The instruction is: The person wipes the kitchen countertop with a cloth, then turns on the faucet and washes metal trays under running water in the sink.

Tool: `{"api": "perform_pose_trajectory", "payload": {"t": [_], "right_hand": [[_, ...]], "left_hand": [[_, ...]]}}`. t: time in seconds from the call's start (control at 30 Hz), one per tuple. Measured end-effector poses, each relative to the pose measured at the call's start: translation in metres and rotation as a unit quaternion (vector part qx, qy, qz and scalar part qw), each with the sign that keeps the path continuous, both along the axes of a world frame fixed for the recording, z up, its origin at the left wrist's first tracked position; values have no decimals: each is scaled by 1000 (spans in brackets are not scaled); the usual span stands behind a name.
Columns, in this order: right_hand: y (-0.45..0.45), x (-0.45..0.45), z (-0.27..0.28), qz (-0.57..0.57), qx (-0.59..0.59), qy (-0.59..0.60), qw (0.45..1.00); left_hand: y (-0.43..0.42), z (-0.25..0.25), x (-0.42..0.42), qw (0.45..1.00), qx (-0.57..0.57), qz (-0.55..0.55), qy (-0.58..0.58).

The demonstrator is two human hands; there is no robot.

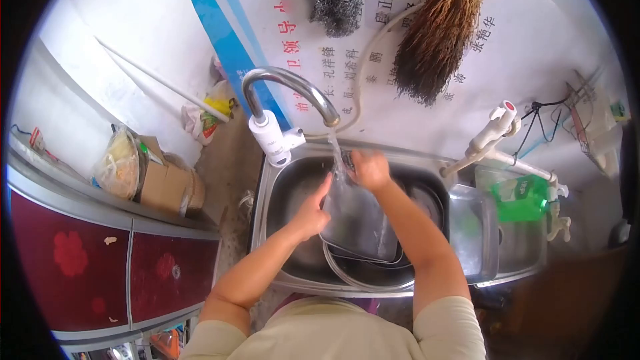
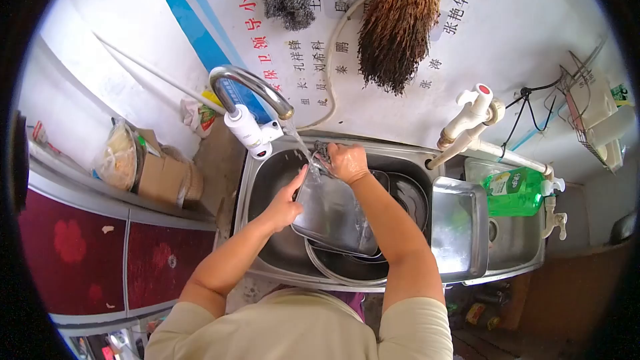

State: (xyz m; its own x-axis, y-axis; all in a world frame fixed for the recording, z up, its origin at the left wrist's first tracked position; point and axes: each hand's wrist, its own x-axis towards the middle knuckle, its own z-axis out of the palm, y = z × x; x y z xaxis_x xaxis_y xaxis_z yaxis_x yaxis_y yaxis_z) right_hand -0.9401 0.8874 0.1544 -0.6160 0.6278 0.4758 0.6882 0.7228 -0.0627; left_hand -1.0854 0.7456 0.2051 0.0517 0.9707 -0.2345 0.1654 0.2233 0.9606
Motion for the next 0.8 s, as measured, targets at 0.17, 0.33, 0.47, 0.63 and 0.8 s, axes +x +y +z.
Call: {"api": "perform_pose_trajectory", "payload": {"t": [0.17,0.33,0.47,0.63,0.8], "right_hand": [[-11,-4,-20,-96,-64,127,985],[-4,8,-5,-137,-348,290,881],[-12,14,16,146,-319,198,915],[-10,5,25,191,-215,45,957],[-11,-21,16,135,-54,4,989]], "left_hand": [[-1,-14,-6,997,-51,7,-51],[-4,-12,-8,997,-17,10,-68],[-2,-12,-8,993,-23,7,-115],[1,-8,-7,995,-6,-11,-101],[18,-1,10,994,-39,98,-25]]}}
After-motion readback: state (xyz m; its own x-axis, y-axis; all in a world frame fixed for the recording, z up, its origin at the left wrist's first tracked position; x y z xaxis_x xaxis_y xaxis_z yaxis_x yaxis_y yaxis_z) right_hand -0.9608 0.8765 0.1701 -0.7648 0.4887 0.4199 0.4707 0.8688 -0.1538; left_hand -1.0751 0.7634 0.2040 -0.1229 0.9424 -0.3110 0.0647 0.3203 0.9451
